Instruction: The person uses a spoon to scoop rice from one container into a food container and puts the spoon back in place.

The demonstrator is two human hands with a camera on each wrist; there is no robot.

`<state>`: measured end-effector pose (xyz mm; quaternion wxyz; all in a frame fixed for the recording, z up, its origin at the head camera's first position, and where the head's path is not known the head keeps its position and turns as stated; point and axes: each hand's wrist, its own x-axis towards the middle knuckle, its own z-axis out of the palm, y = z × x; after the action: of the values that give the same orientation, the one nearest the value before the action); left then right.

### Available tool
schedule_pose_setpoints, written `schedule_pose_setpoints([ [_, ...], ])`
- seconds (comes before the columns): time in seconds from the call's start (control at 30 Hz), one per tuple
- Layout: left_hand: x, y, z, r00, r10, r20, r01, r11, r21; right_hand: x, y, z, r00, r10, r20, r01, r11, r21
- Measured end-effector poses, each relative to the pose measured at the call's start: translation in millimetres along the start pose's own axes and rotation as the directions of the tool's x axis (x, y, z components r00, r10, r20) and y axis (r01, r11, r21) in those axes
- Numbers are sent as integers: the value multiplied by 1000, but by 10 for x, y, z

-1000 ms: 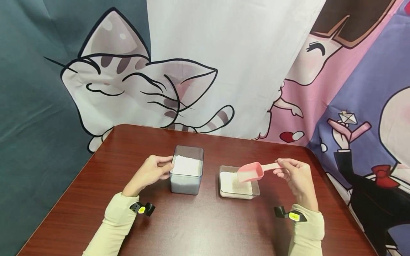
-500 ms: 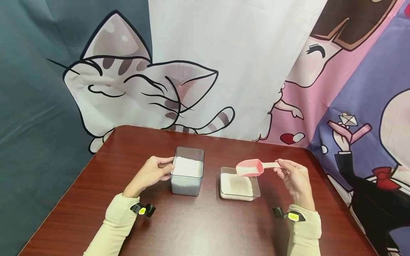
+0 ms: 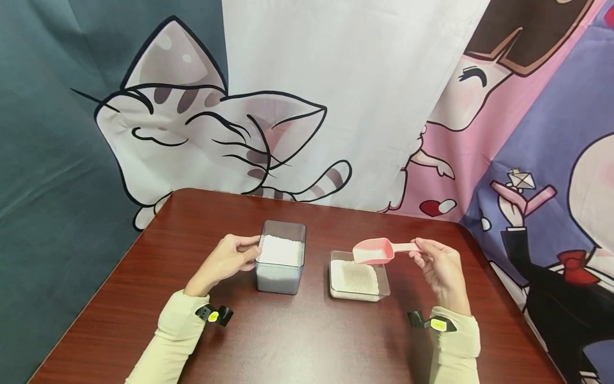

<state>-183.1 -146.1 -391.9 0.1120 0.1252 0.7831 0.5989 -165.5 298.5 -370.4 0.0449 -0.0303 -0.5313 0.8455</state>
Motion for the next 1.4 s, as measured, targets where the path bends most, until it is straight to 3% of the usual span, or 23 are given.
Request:
schedule_pose_setpoints([
  [0.37,12,-22,9,1000,0,-2,0,1000,-4,4,38,100,1000,-25,-1,25,1000,17],
  [0.8,11,-18,6,1000,-3,-6,3,1000,-7,23,83,447,998,-64,-6,64,998,26],
  [1.13,31,-18,-4,999,-32,-5,32,999,-8,93,107,770,997,-71,40,71,997,7],
  [1.4,11,-9,1,1000,-15,-11,15,1000,-22,160,156,1041,989,-110,101,117,991,-61],
])
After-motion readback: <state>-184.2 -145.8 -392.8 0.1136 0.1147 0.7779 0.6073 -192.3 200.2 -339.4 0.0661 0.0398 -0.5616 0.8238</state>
